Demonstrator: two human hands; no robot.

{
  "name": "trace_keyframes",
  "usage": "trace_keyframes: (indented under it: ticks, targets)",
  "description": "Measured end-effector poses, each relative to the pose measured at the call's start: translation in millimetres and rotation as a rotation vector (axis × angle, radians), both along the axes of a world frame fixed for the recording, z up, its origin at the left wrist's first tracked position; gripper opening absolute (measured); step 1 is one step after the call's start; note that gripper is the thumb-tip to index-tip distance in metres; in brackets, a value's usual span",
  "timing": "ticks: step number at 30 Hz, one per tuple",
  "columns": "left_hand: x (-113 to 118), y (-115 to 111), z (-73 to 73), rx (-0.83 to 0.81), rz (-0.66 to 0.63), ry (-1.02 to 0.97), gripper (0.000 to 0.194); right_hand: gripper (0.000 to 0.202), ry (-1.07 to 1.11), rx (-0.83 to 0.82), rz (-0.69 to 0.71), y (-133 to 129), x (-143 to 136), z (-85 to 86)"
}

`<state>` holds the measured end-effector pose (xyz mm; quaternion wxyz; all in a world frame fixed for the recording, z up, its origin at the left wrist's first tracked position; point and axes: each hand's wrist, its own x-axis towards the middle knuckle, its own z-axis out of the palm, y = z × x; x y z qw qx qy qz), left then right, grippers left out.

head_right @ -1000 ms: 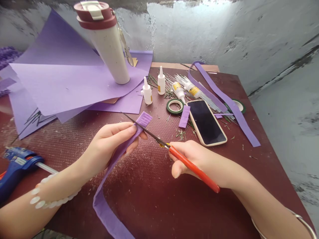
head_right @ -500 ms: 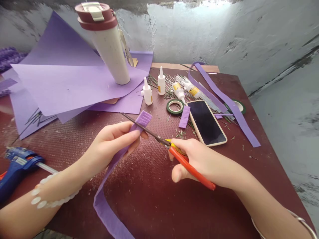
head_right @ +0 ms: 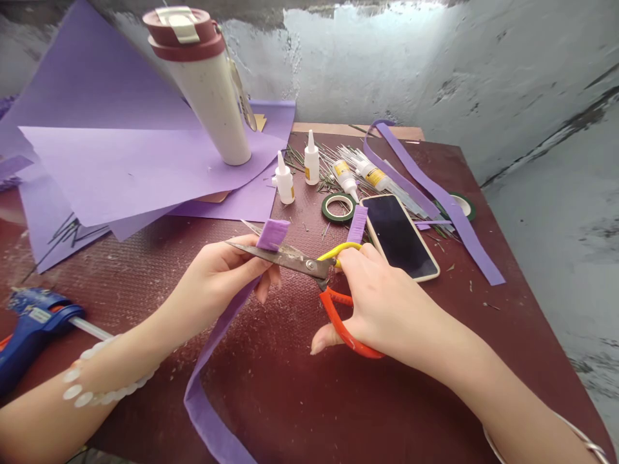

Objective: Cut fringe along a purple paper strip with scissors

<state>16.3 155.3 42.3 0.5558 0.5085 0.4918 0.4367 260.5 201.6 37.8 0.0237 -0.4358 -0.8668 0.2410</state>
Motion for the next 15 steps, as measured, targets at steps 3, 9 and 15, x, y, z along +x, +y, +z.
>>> trace_keyframes:
  ticks: [3, 9, 15]
  targets:
    - [-0.2, -0.9, 1.3, 0.000, 0.005, 0.023, 0.027, 0.070, 0.023, 0.028, 0.018, 0.7, -1.0, -1.9]
    - [-1.1, -0.2, 3.0, 0.002, 0.007, 0.024, 0.030, 0.058, 0.087, 0.042, 0.025, 2.7, -0.1, -7.6]
    - [-1.1, 0.7, 2.2, -0.051, -0.021, -0.023, 0.032, 0.055, 0.068, -0.152, -0.013, 4.8, 0.4, -3.0]
